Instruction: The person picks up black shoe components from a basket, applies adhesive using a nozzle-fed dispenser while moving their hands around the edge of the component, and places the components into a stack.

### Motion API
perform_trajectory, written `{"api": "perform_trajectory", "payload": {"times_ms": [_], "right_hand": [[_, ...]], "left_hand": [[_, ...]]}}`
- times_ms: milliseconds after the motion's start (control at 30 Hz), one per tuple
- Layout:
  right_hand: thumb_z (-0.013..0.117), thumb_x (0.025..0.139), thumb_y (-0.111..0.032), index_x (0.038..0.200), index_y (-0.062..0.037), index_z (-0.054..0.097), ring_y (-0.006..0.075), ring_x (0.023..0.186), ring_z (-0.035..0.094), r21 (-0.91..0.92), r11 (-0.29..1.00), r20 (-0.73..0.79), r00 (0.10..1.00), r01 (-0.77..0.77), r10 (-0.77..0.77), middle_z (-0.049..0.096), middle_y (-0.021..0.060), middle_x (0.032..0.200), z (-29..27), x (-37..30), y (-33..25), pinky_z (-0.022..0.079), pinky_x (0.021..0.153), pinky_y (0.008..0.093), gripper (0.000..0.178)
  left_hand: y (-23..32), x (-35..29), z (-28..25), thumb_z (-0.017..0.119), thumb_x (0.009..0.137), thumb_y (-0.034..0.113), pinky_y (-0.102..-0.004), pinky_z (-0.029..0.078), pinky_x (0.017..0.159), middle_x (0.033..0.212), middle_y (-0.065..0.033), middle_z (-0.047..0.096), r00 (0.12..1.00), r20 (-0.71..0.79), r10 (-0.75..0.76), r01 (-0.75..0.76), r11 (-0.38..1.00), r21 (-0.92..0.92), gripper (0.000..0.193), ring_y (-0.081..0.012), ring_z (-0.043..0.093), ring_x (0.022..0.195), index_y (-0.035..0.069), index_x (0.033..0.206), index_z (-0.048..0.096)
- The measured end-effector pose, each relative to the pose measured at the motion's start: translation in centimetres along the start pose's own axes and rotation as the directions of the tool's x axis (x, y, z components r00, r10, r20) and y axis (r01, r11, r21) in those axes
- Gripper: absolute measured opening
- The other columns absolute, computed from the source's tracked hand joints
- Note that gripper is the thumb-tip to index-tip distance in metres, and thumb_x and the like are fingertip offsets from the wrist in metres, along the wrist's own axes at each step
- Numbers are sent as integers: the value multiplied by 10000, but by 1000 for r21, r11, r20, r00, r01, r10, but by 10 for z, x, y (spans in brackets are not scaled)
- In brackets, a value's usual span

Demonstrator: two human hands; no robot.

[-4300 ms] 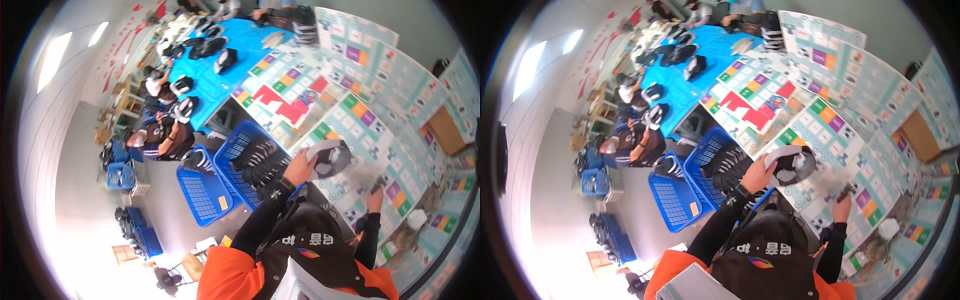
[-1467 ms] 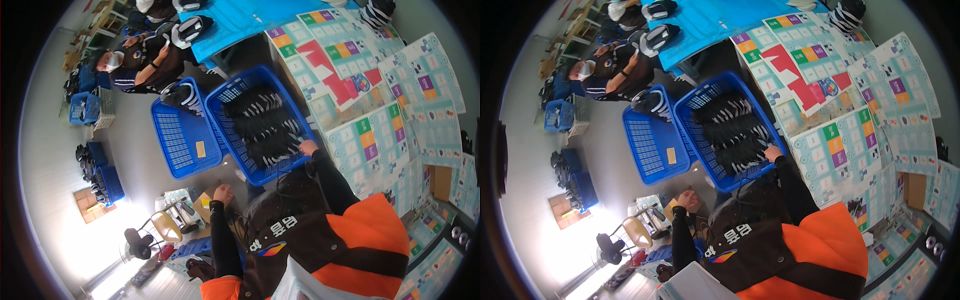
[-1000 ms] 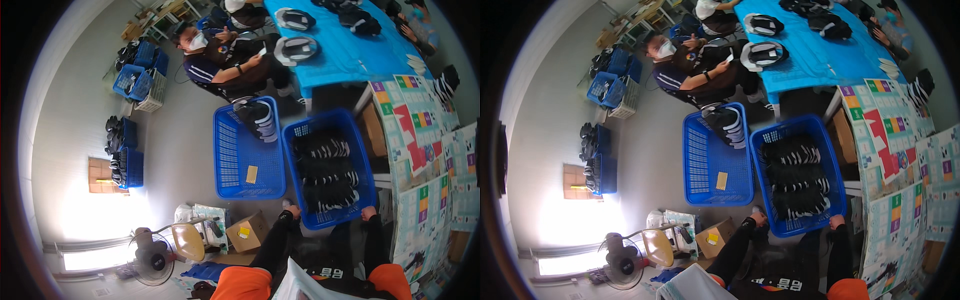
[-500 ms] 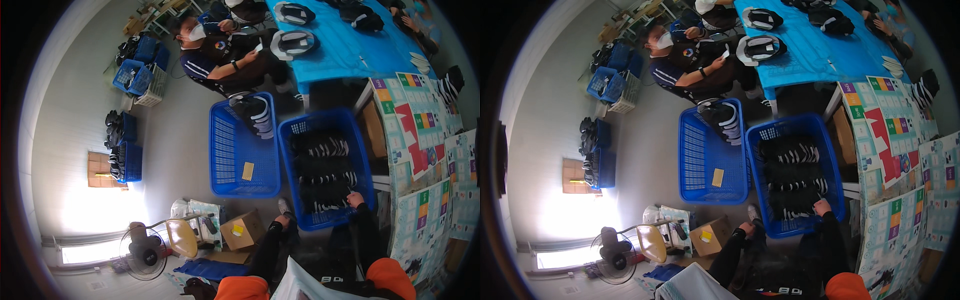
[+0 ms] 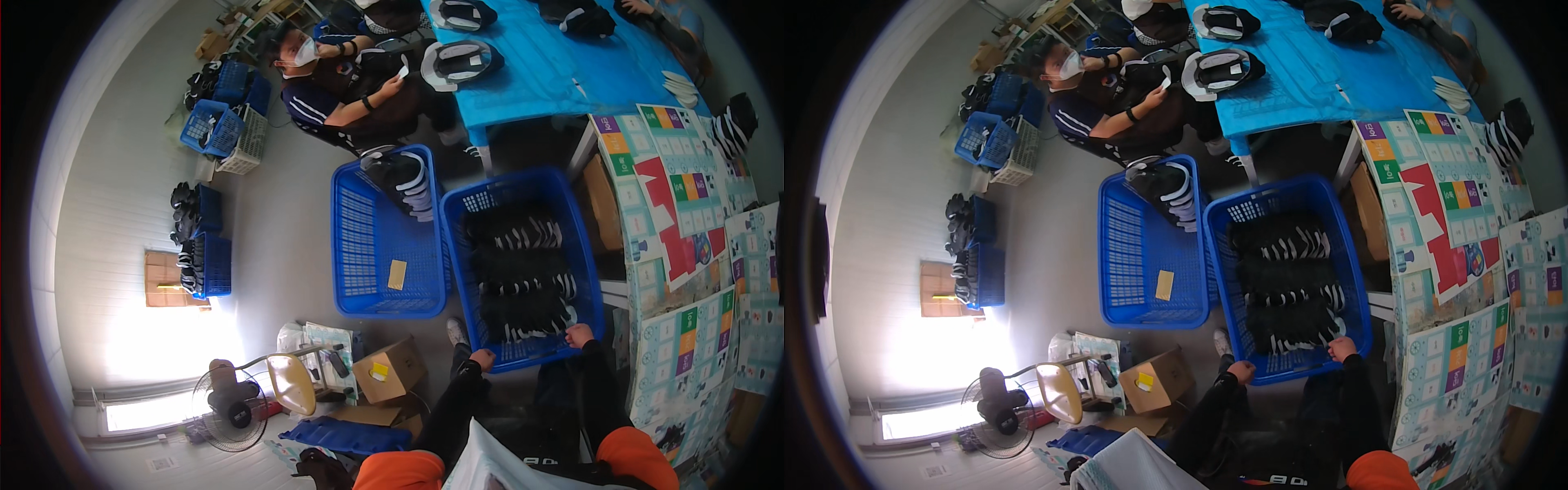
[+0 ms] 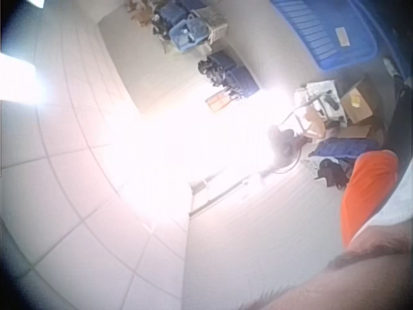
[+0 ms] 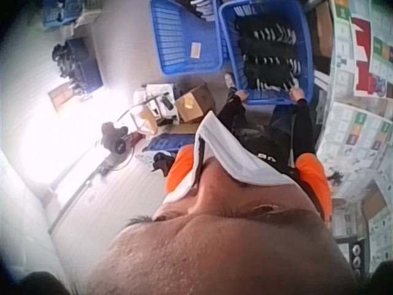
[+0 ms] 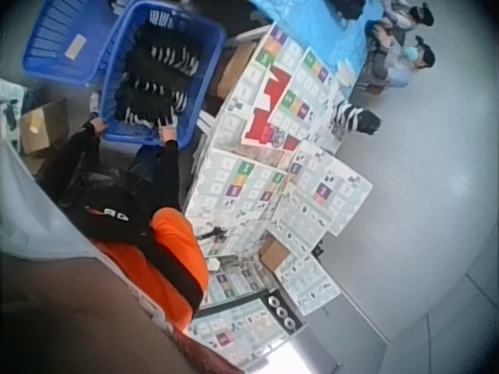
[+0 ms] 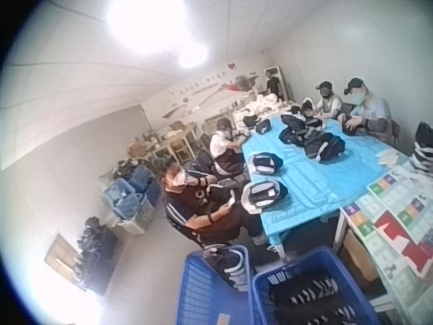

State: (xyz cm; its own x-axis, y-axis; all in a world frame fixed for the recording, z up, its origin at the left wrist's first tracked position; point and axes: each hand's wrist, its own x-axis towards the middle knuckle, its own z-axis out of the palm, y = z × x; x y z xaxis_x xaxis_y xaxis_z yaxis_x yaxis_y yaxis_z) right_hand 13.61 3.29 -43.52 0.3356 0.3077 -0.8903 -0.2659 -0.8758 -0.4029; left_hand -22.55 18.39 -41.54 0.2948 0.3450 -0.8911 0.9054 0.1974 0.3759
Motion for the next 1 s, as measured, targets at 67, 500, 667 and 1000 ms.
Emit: {"api": "perform_trajectory", "payload": {"times_ms": [67, 500, 667, 1000], "right_hand": [[664, 921, -172, 919, -46, 688, 195, 627, 670, 8, 1000, 5, 1000, -6, 6, 704, 75, 767, 1, -1, 0, 561, 535, 350, 129], [649, 924, -153, 907, -34, 670, 193, 587, 632, 43, 999, 36, 999, -11, 9, 681, 80, 741, 4, 28, 17, 512, 494, 350, 121], [634, 941, -153, 913, -36, 653, 195, 612, 637, 81, 996, 49, 998, -46, 42, 669, 89, 735, 11, 44, 19, 507, 507, 351, 122], [616, 970, -160, 954, -9, 658, 194, 614, 641, 102, 992, 79, 995, -76, 68, 675, 90, 736, 19, 90, 32, 517, 533, 348, 158]], "left_hand": [[4, 5, 0, 624, 963, 318, -374, 591, 759, 905, -105, 775, 1000, 12, 17, -17, 1000, -19, 350, -233, 755, 794, 38, 1129, 753], [-27, 57, -18, 582, 1001, 292, -381, 594, 738, 942, -109, 775, 998, 57, 40, -47, 990, 130, 357, -230, 750, 800, 17, 1188, 714], [-20, 62, -22, 577, 999, 304, -383, 587, 722, 894, -110, 769, 998, 61, -26, 21, 996, 81, 350, -231, 742, 771, 18, 1129, 731], [-3, 106, -5, 571, 997, 307, -367, 564, 737, 833, -87, 750, 995, 1, 100, -98, 974, 205, 324, -207, 725, 781, 26, 994, 732]]}}
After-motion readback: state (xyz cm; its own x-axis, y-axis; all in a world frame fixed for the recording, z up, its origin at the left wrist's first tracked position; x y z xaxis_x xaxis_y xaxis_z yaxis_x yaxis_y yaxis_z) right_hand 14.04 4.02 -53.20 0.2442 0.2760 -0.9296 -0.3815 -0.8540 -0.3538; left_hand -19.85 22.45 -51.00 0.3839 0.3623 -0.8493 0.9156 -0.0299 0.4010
